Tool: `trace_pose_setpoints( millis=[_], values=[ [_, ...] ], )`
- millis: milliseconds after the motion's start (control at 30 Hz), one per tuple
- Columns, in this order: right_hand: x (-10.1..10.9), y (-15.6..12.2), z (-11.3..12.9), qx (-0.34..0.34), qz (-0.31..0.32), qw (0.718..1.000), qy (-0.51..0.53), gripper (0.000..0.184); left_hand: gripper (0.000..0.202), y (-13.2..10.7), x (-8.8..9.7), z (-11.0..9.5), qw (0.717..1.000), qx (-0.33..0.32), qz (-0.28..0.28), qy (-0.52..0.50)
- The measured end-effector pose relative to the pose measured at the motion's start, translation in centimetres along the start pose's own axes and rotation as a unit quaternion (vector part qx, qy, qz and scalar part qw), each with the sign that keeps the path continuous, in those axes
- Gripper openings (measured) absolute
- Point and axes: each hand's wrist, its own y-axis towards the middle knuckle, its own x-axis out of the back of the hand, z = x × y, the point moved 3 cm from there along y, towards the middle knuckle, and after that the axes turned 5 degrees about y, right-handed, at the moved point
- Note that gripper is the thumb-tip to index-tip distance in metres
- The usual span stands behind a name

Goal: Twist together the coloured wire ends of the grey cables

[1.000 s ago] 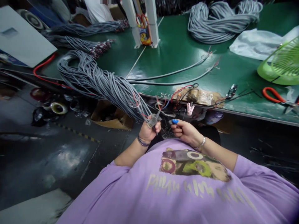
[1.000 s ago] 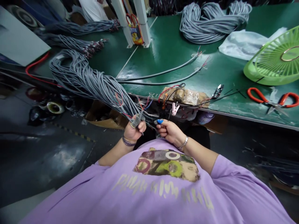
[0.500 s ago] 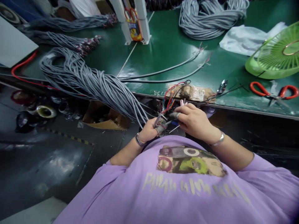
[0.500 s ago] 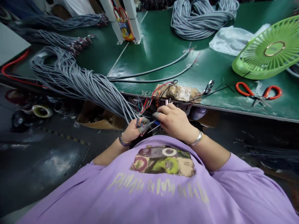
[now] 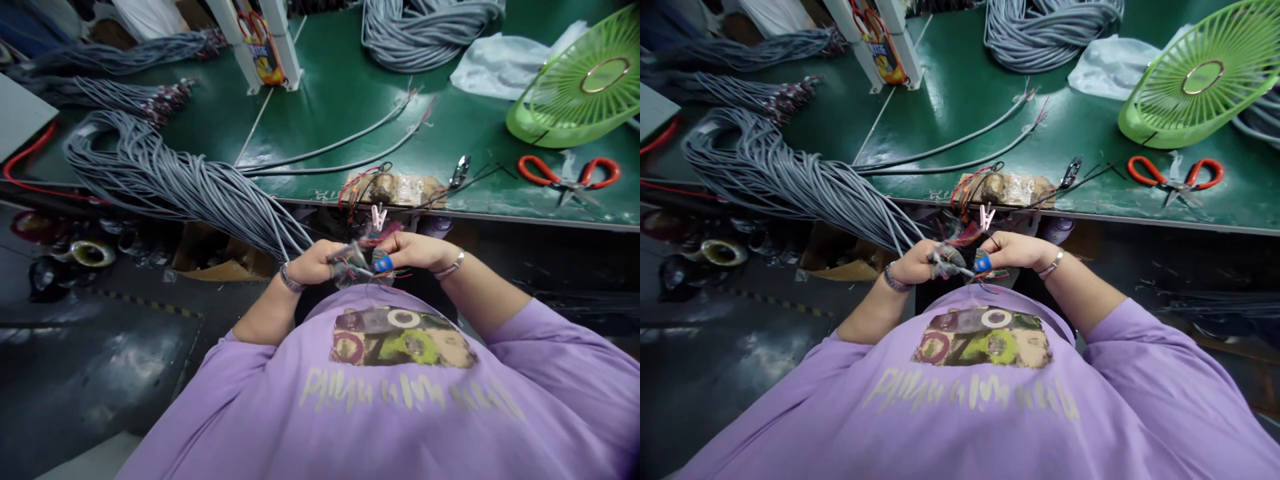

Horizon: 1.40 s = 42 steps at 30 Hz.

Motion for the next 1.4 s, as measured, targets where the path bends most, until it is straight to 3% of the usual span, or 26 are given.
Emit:
trace_pose_setpoints(
  millis=[133,233,300,400,567,700,900,1067,1167,1300,1400],
  values=[
    [-0.9,1.7,-0.6,0.069,-0.084,0.994,-0.03,0.045,0.04,-1.1,1.4,2.7,0.987,0.045,-0.019,-0.152],
    [-1.6,2.6,-1.2,0.147,-0.195,0.957,-0.153,0.042,0.044,-2.8,1.7,5.1,0.97,0.065,-0.066,-0.225],
    [-2.0,3.0,-1.9,0.159,-0.261,0.932,-0.196,0.042,0.044,-3.7,1.5,6.0,0.964,0.077,-0.093,-0.237],
    [-2.3,3.5,-3.1,0.146,-0.312,0.925,-0.159,0.041,0.043,-4.2,1.1,5.9,0.968,0.082,-0.1,-0.214],
    [-1.9,3.1,-4.7,0.106,-0.377,0.92,-0.024,0.05,0.043,-3.1,0.5,4.4,0.981,0.051,-0.048,-0.181],
    [-1.8,1.5,-6.5,0.062,-0.374,0.925,0.037,0.058,0.04,-2.3,0.5,4.2,0.978,0.028,-0.096,-0.184],
    [-0.6,-0.3,-9.2,0.012,-0.41,0.891,0.197,0.057,0.04,-1.0,0.3,4.1,0.966,-0.004,-0.154,-0.206],
    [1.6,2.3,-8.7,0.009,-0.339,0.891,0.304,0.062,0.042,1.3,-0.1,3.2,0.97,-0.011,-0.127,-0.208],
    [2.5,4.1,-7.8,0.049,-0.287,0.895,0.338,0.061,0.042,2.5,-0.5,3.2,0.972,0.009,-0.117,-0.204],
    [2.6,4.9,-6.9,0.115,-0.279,0.878,0.37,0.057,0.041,3.6,-0.8,3.7,0.966,0.02,-0.133,-0.218],
    [2.3,4.9,-6.6,0.115,-0.28,0.856,0.419,0.049,0.043,4.0,-1.0,4.2,0.964,0.037,-0.142,-0.22]
  ],
)
